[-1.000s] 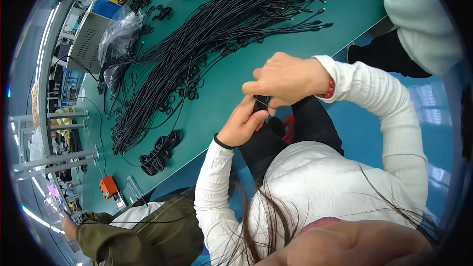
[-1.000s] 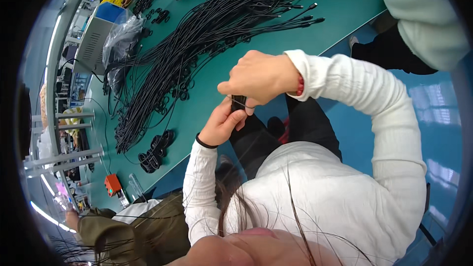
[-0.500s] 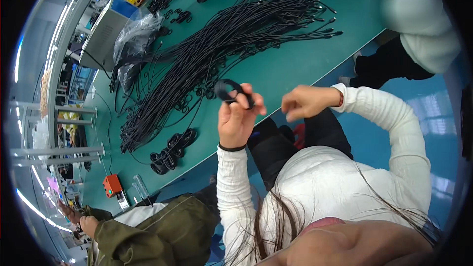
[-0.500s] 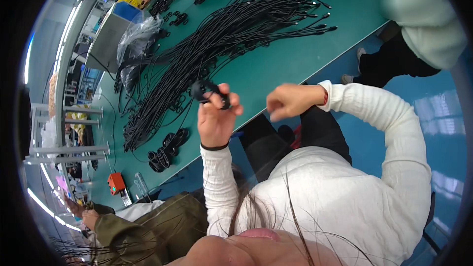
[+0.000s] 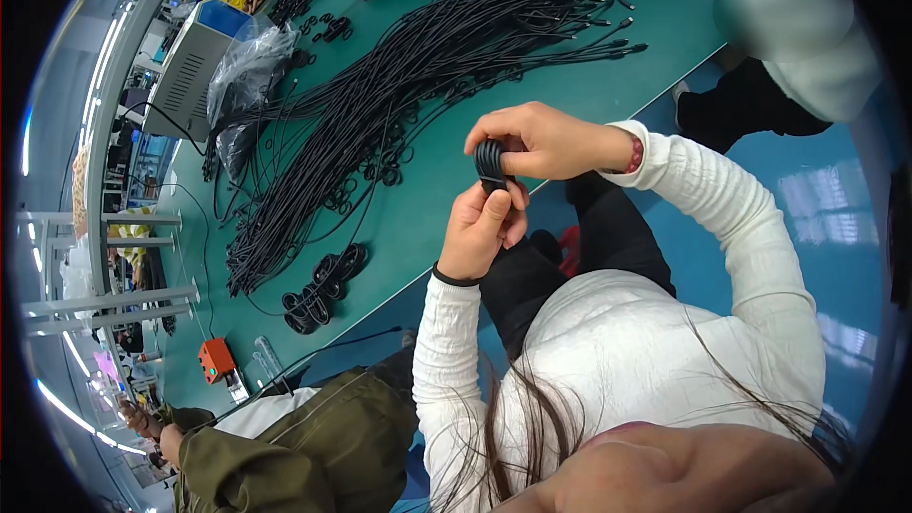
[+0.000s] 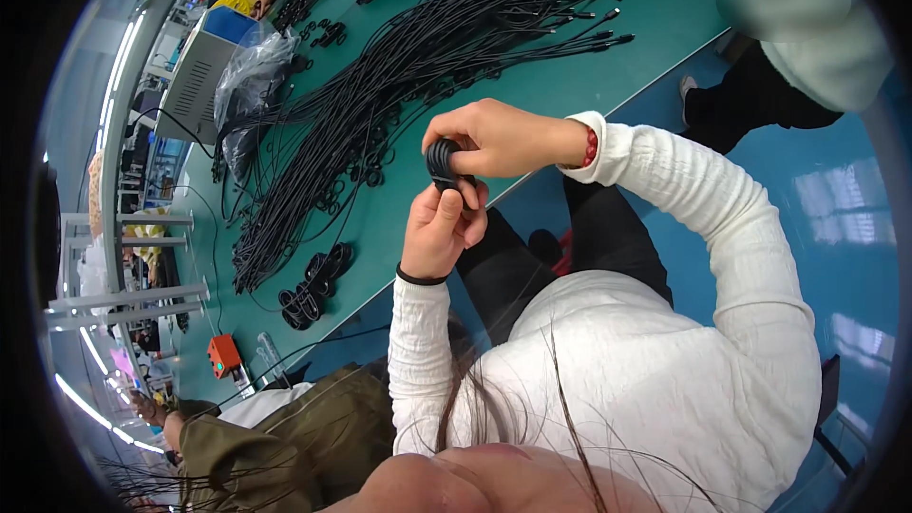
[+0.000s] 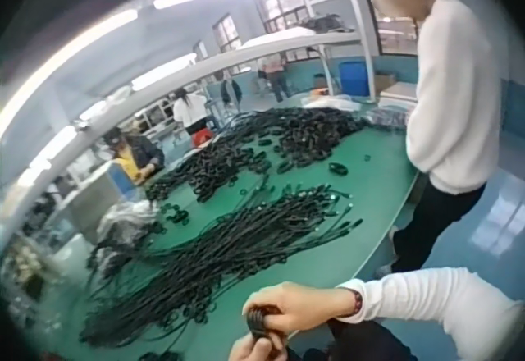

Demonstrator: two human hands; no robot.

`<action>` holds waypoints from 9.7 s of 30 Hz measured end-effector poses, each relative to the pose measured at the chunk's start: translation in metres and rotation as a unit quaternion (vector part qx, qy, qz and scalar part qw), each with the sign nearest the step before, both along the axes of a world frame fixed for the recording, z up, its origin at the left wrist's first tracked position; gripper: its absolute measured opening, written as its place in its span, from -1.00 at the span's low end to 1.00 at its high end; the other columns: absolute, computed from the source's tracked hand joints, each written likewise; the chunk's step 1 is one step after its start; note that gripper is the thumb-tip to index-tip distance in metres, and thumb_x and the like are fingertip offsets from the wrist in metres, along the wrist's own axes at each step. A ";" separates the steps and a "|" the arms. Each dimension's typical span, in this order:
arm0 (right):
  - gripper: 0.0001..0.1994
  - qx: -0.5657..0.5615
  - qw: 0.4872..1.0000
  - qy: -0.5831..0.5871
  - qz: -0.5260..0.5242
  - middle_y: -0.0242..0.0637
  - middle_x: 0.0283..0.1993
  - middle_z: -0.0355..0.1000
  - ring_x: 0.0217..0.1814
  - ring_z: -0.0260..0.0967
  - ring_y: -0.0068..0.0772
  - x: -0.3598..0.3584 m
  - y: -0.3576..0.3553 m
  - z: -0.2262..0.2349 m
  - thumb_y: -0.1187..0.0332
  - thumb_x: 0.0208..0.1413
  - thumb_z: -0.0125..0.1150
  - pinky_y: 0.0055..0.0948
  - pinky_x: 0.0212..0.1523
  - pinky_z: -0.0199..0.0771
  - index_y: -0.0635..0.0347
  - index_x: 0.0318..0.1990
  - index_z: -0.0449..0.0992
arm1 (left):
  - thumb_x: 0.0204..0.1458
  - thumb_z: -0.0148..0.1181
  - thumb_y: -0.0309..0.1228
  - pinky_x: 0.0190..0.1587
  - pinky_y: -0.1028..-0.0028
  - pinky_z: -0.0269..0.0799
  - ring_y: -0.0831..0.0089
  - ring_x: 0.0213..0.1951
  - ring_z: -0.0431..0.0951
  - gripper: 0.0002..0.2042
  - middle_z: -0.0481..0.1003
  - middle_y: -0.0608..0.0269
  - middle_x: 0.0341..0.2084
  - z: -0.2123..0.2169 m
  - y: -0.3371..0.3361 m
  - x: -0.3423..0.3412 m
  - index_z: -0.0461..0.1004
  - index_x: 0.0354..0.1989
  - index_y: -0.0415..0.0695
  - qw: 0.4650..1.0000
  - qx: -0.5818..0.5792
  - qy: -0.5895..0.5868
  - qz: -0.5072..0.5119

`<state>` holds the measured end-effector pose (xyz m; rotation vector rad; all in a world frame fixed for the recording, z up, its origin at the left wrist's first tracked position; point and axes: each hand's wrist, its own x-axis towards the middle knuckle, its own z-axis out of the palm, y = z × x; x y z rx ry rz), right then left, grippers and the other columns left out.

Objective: The recorder is sorting and wrapping long black cables at an industrial workstation.

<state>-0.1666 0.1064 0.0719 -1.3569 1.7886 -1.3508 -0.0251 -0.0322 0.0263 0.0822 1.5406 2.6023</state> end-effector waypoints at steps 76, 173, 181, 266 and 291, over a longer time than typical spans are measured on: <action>-0.97 0.036 0.993 0.061 -0.099 -0.34 -0.46 0.47 -0.60 0.19 -0.59 -0.003 0.020 -0.036 0.53 -0.03 0.14 -0.65 -0.58 0.19 0.28 -0.41 0.48 | 0.21 0.04 -0.41 -0.66 0.58 0.27 0.49 -0.72 0.38 -0.84 0.44 0.15 -0.43 -0.022 0.020 0.001 0.37 -0.31 -0.28 0.889 -0.438 0.035 0.133; -0.60 -0.146 0.941 0.261 -0.157 -0.15 -0.27 0.56 -0.53 0.43 -0.33 0.027 0.024 -0.063 0.60 -0.20 0.16 -0.54 -0.50 0.44 0.31 -0.07 0.51 | 0.23 0.04 -0.36 -0.36 0.52 0.52 0.35 -0.45 0.57 -0.76 0.52 0.06 -0.35 -0.033 0.040 0.017 0.45 -0.24 -0.35 0.997 -0.037 -0.027 0.056; -0.64 -0.155 0.982 0.084 -0.067 -0.15 -0.23 0.54 -0.47 0.45 -0.42 0.017 0.023 -0.057 0.59 0.03 0.10 -0.62 -0.50 0.41 0.31 0.04 0.43 | 0.24 0.02 -0.35 -0.37 0.53 0.51 0.35 -0.48 0.57 -0.75 0.51 0.07 -0.36 -0.041 0.038 0.020 0.45 -0.24 -0.36 0.997 -0.021 -0.018 0.075; -0.96 -0.326 0.748 0.516 -0.260 -0.43 -0.45 0.40 -0.63 0.12 -0.57 0.002 0.010 0.230 0.44 0.11 0.19 -0.62 -0.59 0.15 0.17 -0.31 0.49 | 0.12 0.03 -0.46 -0.22 0.30 0.45 0.11 -0.28 0.57 -0.72 0.56 0.08 -0.22 0.096 -0.316 0.000 0.41 0.02 -0.18 0.389 -0.682 0.109 0.610; -0.95 -0.204 0.966 0.006 -0.161 -0.46 -0.56 0.37 -0.60 0.08 -0.66 0.046 0.079 0.010 0.49 0.12 0.14 -0.63 -0.56 0.11 0.23 -0.35 0.51 | 0.24 0.00 -0.26 -0.65 0.57 0.09 0.58 -0.74 0.13 -0.77 0.21 0.37 -0.74 0.081 0.031 0.015 0.39 -0.22 -0.21 0.977 -0.137 -0.039 -0.159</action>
